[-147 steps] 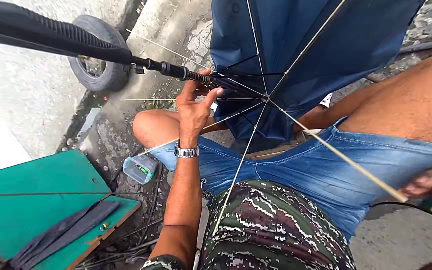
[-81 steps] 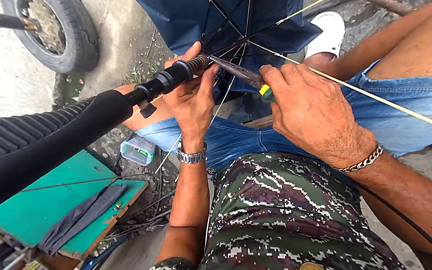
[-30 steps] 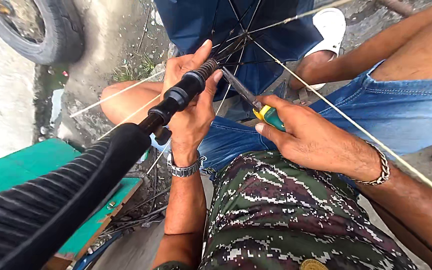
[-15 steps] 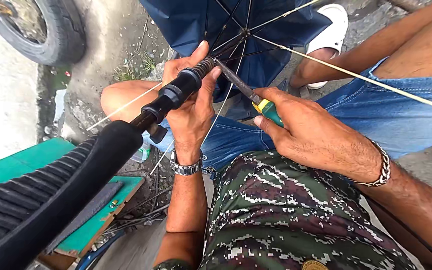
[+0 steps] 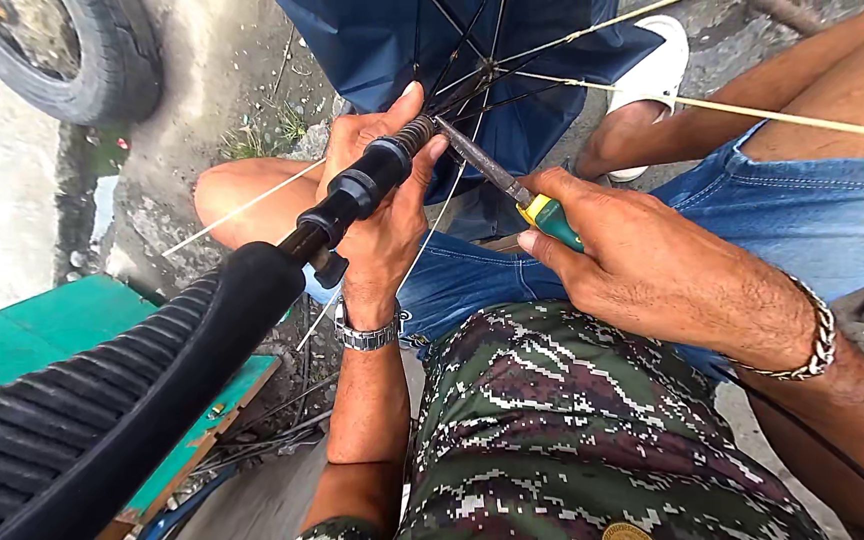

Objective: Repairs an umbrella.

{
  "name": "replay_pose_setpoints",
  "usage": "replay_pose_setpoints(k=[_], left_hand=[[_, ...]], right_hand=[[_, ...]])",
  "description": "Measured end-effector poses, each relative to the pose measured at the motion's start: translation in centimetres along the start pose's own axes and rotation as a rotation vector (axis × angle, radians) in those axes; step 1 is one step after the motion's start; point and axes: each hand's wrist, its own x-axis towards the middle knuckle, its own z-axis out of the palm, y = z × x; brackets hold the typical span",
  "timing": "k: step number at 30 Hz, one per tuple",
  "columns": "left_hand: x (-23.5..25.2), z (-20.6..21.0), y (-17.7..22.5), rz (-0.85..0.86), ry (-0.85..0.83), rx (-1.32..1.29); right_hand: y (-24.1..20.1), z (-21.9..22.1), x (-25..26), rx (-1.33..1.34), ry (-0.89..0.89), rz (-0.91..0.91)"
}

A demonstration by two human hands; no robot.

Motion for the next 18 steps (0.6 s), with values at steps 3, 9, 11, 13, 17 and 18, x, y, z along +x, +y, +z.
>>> replay_pose_setpoints(k=[3, 9, 11, 13, 17, 18], left_hand=[[-0.1, -0.12, -0.02, -0.008, 0.0, -0.016], [-0.68, -0.5, -0.15, 0.046, -0.014, -0.048], [-0.4, -0.33, -0.14, -0.002, 0.0, -0.024], [-0.25, -0.36, -0.17, -0.011, -0.005, 0.0], [-0.1, -0.41, -0.08, -0.004, -0.007, 0.007], [-0.1, -0.35, -0.03, -0.012, 0.001, -0.002]], right_hand=[[-0.25, 0.37, -0.09, -0.082, 0.048, -0.025], [-0.41, 0.17, 0.16, -0.088, 0.023, -0.012], [-0.36, 0.02, 0.26, -0.047, -0.006, -0.003], [-0.22, 0.0, 0.35, -0.008, -0.03, 0.001], [-0.48, 0.21, 0.33, -0.031, -0.013, 0.002], [-0.58, 0.33, 0.33, -0.043, 0.0, -0.003]])
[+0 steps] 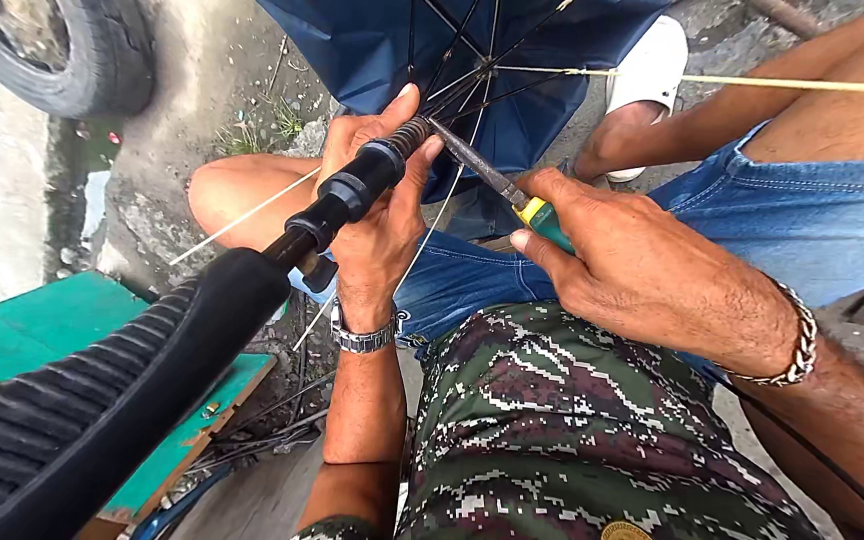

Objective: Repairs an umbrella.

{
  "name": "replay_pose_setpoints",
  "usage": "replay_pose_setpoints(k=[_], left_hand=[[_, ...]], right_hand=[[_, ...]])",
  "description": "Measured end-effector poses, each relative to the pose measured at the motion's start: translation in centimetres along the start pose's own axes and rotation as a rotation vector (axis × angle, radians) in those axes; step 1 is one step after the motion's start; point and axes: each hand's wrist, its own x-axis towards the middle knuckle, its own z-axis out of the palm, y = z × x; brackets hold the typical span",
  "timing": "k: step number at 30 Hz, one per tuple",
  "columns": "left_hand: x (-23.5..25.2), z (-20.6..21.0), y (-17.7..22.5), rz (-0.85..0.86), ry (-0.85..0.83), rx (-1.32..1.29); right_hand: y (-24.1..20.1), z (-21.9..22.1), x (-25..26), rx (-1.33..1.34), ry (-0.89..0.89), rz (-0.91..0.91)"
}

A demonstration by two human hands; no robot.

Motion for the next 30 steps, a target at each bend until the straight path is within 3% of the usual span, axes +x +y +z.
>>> replay_pose_setpoints(k=[25, 30], left_hand=[[-0.7, -0.6, 0.1, 0.11, -0.056, 0.167], [-0.6, -0.3, 0.2, 0.094, -0.061, 0.169]], right_hand=[[0.2, -0.9, 0.0, 0.075, -0.117, 0.061], [0.7, -0.2, -0.2, 0.314, -0.134, 0.052]])
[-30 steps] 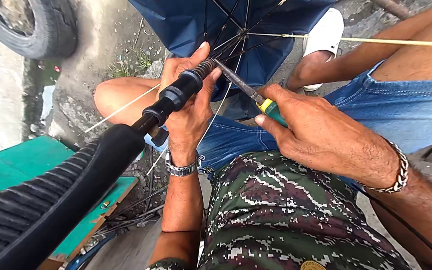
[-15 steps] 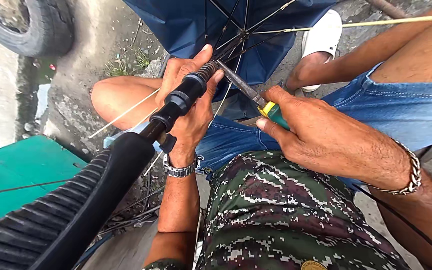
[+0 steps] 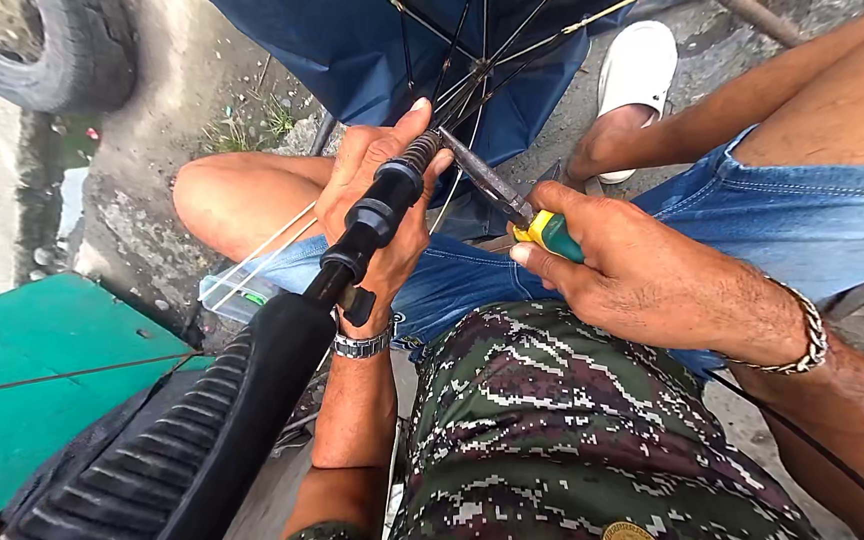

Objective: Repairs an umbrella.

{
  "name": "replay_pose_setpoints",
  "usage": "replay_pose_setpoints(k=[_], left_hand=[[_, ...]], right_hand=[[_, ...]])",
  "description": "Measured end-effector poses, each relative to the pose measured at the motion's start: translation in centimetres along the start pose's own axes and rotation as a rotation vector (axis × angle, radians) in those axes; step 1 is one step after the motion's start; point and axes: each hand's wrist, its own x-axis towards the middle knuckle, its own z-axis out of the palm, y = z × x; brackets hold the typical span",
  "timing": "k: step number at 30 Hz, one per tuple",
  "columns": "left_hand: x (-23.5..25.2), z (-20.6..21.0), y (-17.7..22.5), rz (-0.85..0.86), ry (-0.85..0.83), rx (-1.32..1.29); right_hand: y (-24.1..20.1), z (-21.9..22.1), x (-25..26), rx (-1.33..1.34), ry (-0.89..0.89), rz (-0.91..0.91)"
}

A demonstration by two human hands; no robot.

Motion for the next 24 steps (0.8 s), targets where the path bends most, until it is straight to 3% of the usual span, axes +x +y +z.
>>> replay_pose_setpoints(k=[16, 21, 24], left_hand=[[-0.1, 0.1, -0.1, -0.029, 0.011, -0.02], [0.0, -0.3, -0.1, -0.063, 0.011, -0.091], [-0.2, -0.3, -0.4, -0.05, 0.033, -0.102]], right_hand=[[0.9, 0.3, 0.5, 0.52, -0.144, -0.027], [1.2, -0.3, 0.4, 0.104, -0.115, 0.012], [1.8, -0.3, -0.5, 0.039, -0.144, 0.063]])
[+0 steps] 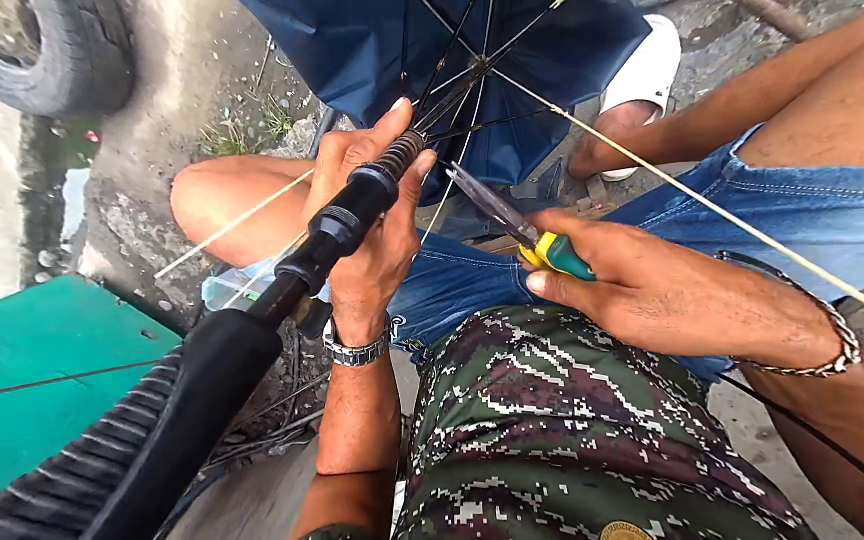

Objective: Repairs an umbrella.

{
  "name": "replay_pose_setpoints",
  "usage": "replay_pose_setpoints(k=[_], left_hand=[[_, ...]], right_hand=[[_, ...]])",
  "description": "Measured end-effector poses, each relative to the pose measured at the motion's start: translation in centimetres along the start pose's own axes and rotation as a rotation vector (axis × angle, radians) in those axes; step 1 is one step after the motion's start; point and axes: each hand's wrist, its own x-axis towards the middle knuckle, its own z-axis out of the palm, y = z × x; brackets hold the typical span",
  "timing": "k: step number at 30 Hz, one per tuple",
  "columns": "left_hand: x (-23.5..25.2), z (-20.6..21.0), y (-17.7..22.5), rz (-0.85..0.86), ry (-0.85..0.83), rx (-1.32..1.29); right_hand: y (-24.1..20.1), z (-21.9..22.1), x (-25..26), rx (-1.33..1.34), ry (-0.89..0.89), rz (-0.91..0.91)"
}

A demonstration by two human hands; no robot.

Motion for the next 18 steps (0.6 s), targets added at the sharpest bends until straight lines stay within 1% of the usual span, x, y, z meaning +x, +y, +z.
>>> replay_pose_setpoints(k=[4, 7, 9, 14, 16, 18], left_hand=[[0.0, 0.0, 0.1, -0.014, -0.006, -0.009], [0.6, -0.5, 0.8, -0.024, -0.06, 0.044], [0.9, -0.7, 1.2, -0.011, -0.077, 0.067], [0.9, -0.8, 1.6, -0.01, -0.051, 0.108], [0.9, -0.8, 1.8, -0.004, -0.048, 0.123], [0.9, -0.7, 2.1, -0.008, -0.053, 0.124]], right_hand=[[0.9, 1.1, -0.2, 0.205, -0.003, -0.045], [0.9, 1.6, 0.0, 0.179, -0.014, -0.037], [0.9, 1.7, 0.2, 0.224, -0.021, -0.049], [0.5, 1.3, -0.3, 0.511, -0.262, -0.072], [0.3, 1.5, -0.2, 0.604, -0.3, -0.093], [0.0, 1.7, -0.1, 0.607, -0.278, -0.116]])
